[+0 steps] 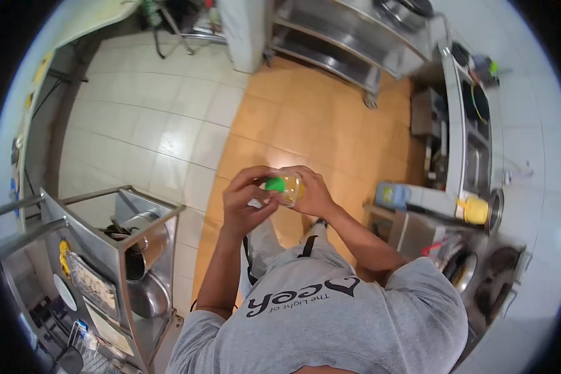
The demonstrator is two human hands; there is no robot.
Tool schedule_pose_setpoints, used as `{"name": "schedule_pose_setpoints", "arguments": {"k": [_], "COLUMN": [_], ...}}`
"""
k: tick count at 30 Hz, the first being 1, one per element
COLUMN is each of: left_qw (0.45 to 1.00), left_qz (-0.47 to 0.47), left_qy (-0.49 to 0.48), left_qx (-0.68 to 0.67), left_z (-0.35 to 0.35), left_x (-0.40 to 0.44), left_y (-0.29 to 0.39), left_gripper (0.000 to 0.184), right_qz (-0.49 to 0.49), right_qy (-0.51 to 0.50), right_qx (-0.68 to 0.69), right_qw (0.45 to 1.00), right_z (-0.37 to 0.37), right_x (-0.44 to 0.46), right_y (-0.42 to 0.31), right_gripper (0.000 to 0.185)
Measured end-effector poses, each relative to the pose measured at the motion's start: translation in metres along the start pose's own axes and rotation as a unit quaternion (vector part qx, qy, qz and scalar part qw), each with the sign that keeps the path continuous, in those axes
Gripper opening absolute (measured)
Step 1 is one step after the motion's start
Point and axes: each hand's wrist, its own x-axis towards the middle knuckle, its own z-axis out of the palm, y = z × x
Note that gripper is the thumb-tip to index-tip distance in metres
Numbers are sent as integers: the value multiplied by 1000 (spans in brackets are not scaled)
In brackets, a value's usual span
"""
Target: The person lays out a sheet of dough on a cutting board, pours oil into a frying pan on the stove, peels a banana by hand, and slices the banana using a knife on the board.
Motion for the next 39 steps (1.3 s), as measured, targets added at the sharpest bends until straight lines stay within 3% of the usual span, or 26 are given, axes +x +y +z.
{"name": "schedule_pose_setpoints", "arguments": {"k": [3,7,8,17,20,23,28,31,32,35,39], "left_qw": [998,985,980,959,941,929,881,877,871,803,739], "left_qz": [16,-60,-99,-119,-143,-151,-35,-10,-3,155,296], "left_qy": [-54,-138,-140,-96,-118,-120,-212,-287,-309,-383,-430], "left_qx": [24,87,104,237,284,317,422,385,380,431,425], "left_z": [-70,-154,-173,-309,-363,-414,-509,-577,-599,-664,-724], "left_x": [42,102,109,255,310,343,389,422,431,479,549], "left_y": [23,53,49,-13,-13,-8,-15,-37,-45,-57,-70], "left_gripper": [20,19,20,40,40,35,27,28,28,20,18], "right_qz": [-41,-53,-60,-34,-152,-186,-280,-231,-222,-180,-165], "right_qy": [-29,-72,-82,-137,-163,-286,-469,-620,-643,-685,-706], "right_qx": [11,-5,-22,47,8,17,69,63,52,26,90], "right_qw": [999,996,995,989,975,940,835,747,731,705,682], "right_z": [21,50,57,105,120,142,204,250,261,286,305], "right_x": [63,137,158,376,462,547,677,751,772,833,903], "right_y": [-35,-74,-78,-88,-90,-112,-143,-161,-172,-203,-225], "right_gripper": [58,57,57,59,59,60,63,62,61,58,57]}}
